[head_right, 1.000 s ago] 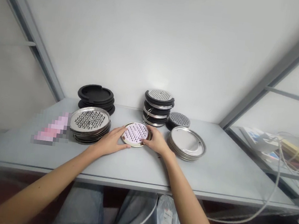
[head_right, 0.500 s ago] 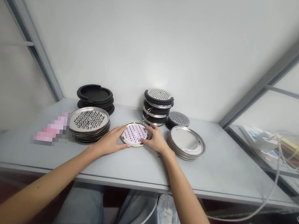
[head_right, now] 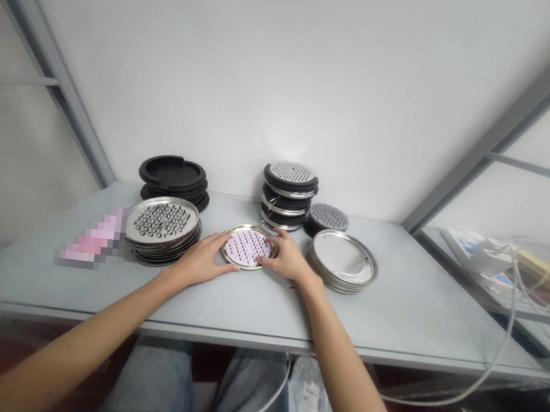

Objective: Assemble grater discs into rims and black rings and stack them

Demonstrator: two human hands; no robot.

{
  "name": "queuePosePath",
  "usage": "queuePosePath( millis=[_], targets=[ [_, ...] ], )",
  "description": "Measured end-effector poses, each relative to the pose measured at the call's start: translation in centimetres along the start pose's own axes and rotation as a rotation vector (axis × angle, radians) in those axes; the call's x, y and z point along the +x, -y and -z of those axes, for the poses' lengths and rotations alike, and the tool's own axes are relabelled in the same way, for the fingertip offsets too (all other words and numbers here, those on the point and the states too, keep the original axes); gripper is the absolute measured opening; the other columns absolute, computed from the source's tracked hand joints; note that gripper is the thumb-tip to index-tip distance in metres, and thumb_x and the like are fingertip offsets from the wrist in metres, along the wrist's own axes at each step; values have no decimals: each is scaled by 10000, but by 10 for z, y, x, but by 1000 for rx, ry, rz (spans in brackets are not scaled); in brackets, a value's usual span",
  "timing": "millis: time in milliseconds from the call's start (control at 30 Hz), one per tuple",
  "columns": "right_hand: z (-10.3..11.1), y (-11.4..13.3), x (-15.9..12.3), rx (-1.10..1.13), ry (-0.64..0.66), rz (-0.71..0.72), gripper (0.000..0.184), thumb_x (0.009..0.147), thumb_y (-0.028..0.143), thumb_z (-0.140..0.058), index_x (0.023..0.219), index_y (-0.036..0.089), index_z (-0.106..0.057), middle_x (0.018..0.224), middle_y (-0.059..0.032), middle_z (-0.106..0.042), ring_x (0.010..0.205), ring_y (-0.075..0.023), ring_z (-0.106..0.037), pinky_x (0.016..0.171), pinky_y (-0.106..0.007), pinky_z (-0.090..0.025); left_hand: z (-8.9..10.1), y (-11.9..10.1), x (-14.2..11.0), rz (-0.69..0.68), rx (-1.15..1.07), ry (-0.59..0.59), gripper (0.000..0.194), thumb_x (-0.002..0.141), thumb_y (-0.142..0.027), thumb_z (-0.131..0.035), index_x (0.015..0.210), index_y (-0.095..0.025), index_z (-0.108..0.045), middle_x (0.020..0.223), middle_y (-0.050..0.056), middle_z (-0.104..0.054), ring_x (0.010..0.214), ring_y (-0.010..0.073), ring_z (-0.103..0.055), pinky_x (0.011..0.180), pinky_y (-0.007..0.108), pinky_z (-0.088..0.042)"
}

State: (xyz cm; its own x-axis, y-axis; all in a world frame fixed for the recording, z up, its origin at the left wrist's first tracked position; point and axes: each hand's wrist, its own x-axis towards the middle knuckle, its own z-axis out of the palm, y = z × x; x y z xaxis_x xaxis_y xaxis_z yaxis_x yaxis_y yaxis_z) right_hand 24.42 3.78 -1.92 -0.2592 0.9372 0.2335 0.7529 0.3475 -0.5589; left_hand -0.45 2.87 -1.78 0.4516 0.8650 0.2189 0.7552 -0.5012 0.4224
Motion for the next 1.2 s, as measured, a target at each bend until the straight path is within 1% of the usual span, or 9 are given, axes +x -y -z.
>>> queuePosePath(
  millis=[200, 367, 500, 633, 733, 833, 933, 1033, 1200],
  targets=[
    [0, 2, 1, -19, 9, 4, 507, 659, 413, -763, 1072, 130, -687, 1369, -184, -477, 1244, -336, -484, 1068, -461, -356, 3, -1, -1, 9, 12, 27, 785, 739, -609, -655, 1333, -130, -470, 1423, 161, -443, 1309, 312, -420, 1079, 426, -367],
    [-2, -1, 0, -51, 22, 9, 553, 687, 459, -733, 1121, 124, -661, 1364, -193, -477, 1259, -335, -463, 1074, -460, -343, 5, 0, -1, -50, -4, 22, 793, 758, -597, -645, 1374, -154, -414, 1385, 136, -477, 1274, 299, -453, 1052, 404, -394],
    [-6, -2, 0, -41, 8, 26, 565, 780, 529, -623, 1161, 112, -631, 1356, -200, -487, 1275, -326, -449, 1072, -460, -342, 4, -6, -4, -72, 25, -20, 581, 893, -550, -480, 1336, -176, -450, 1346, 121, -509, 1219, 283, -506, 1004, 389, -427],
    [-6, -2, 3, -23, -58, 0, 450, 889, 494, -468, 1022, 127, -694, 1241, -178, -579, 1180, -298, -531, 1037, -445, -381, 4, -12, -5, -83, 45, -49, 443, 965, -463, -358, 1263, -175, -513, 1196, 111, -595, 1077, 263, -588, 903, 372, -481],
    [-3, -1, 4, -11, -99, 1, 433, 917, 456, -422, 868, 153, -728, 1134, -146, -629, 1068, -278, -585, 991, -436, -415, 4, -12, -3, -59, 63, -96, 365, 961, -411, -382, 1168, -185, -579, 1060, 92, -627, 966, 249, -609, 863, 371, -490],
    [-2, 2, 4, -21, -130, 5, 381, 900, 428, -466, 817, 162, -725, 1069, -129, -649, 1005, -268, -596, 952, -424, -433, 4, -11, -2, -84, 76, -148, 320, 933, -395, -444, 1110, -188, -612, 1015, 88, -616, 989, 251, -582, 912, 387, -470],
    [-6, 5, 4, -19, -167, 44, 310, 886, 393, -501, 957, 160, -693, 1043, -118, -652, 1007, -257, -587, 940, -406, -440, 2, -12, -3, -201, 23, -141, 434, 885, -439, -527, 1224, -169, -553, 1179, 112, -573, 1150, 270, -501, 1021, 411, -410],
    [-12, 7, 4, -16, -189, 83, 345, 901, 398, -484, 1070, 152, -657, 1165, -139, -605, 1114, -261, -547, 1001, -412, -404, 0, -11, -4, -305, 0, -46, 677, 842, -518, -571, 1380, -137, -414, 1414, 139, -422, 1330, 295, -344, 1129, 433, -292],
    [-24, 3, 6, -71, -133, 55, 377, 912, 405, -463, 1094, 148, -670, 1256, -163, -558, 1235, -288, -475, 1062, -453, -346, -5, -8, -5, -269, 23, 77, 726, 858, -588, -511, 1409, -130, -398, 1506, 167, -289, 1404, 329, -223, 1155, 470, -228]
  ],
)
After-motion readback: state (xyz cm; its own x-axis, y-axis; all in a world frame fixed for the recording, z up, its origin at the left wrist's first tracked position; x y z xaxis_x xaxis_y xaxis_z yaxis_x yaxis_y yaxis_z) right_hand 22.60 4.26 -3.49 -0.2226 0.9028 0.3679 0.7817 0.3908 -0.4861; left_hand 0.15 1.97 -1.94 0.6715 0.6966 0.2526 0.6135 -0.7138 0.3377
